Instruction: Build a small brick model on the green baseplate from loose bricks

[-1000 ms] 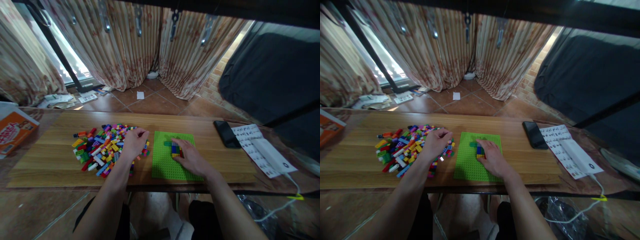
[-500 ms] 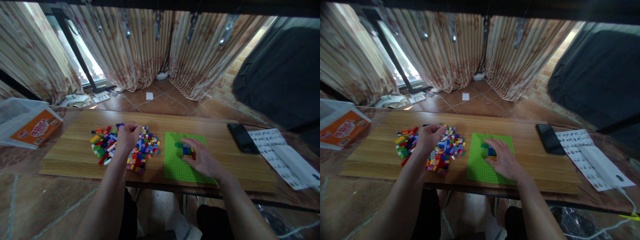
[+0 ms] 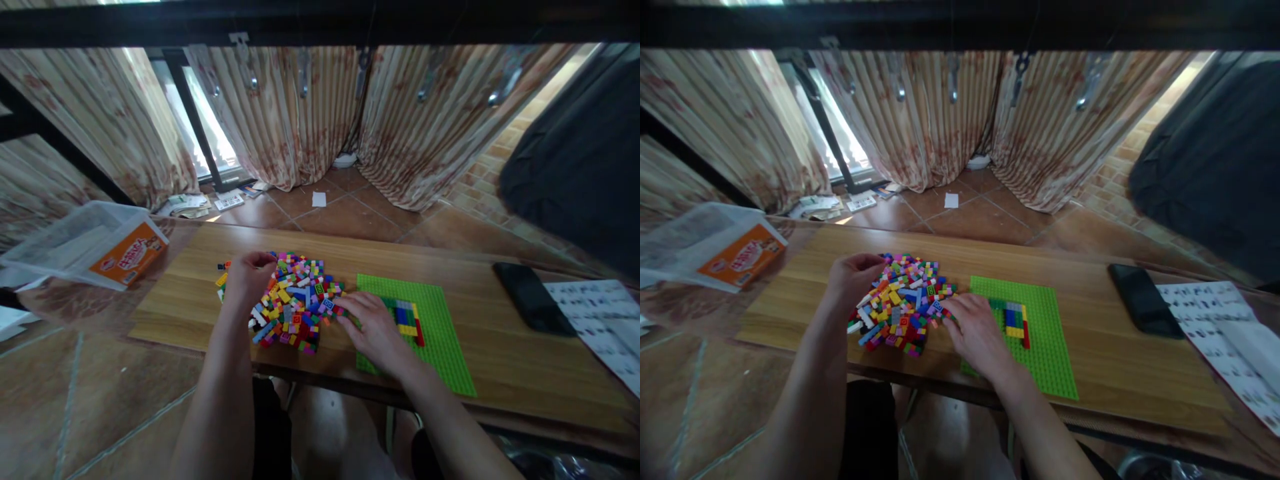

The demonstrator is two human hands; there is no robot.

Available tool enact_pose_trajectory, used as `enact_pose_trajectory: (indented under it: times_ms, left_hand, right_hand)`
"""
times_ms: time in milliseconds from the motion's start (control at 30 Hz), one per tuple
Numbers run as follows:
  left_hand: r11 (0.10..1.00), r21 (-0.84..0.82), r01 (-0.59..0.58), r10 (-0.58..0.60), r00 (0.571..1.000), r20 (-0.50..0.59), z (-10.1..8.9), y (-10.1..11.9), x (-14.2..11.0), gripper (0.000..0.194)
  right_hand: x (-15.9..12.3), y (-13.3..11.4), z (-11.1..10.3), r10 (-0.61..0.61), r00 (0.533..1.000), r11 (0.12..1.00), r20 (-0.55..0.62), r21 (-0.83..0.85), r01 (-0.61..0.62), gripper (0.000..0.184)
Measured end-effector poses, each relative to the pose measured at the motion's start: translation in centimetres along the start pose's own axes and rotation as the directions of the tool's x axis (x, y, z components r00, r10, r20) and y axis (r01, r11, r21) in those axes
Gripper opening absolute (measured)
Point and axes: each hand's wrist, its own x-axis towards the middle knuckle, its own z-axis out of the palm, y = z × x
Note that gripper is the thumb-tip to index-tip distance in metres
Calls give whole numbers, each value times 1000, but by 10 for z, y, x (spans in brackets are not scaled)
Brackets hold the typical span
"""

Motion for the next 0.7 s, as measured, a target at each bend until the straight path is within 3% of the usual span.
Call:
enact_pose_trajectory:
  times_ms: [133, 300, 467, 700]
  left_hand:
    - [967, 231, -110, 64, 978, 200, -10, 1, -6, 17]
    - [848, 429, -310, 105, 893, 439, -1, 13, -22, 24]
    - [705, 597, -384, 84, 880, 467, 12, 18, -28, 34]
    - [669, 638, -380, 48, 879, 474, 17, 23, -29, 28]
  right_hand:
    - [5, -4, 8, 6, 1000, 1000, -8, 18, -6, 20]
    - [7, -4, 11, 7, 1000, 1000, -17, 28, -7, 18]
    - [6, -4, 11, 11, 1000, 1000, -23, 29, -10, 18]
    - [4, -3, 12, 0, 1000, 1000, -15, 30, 0, 16]
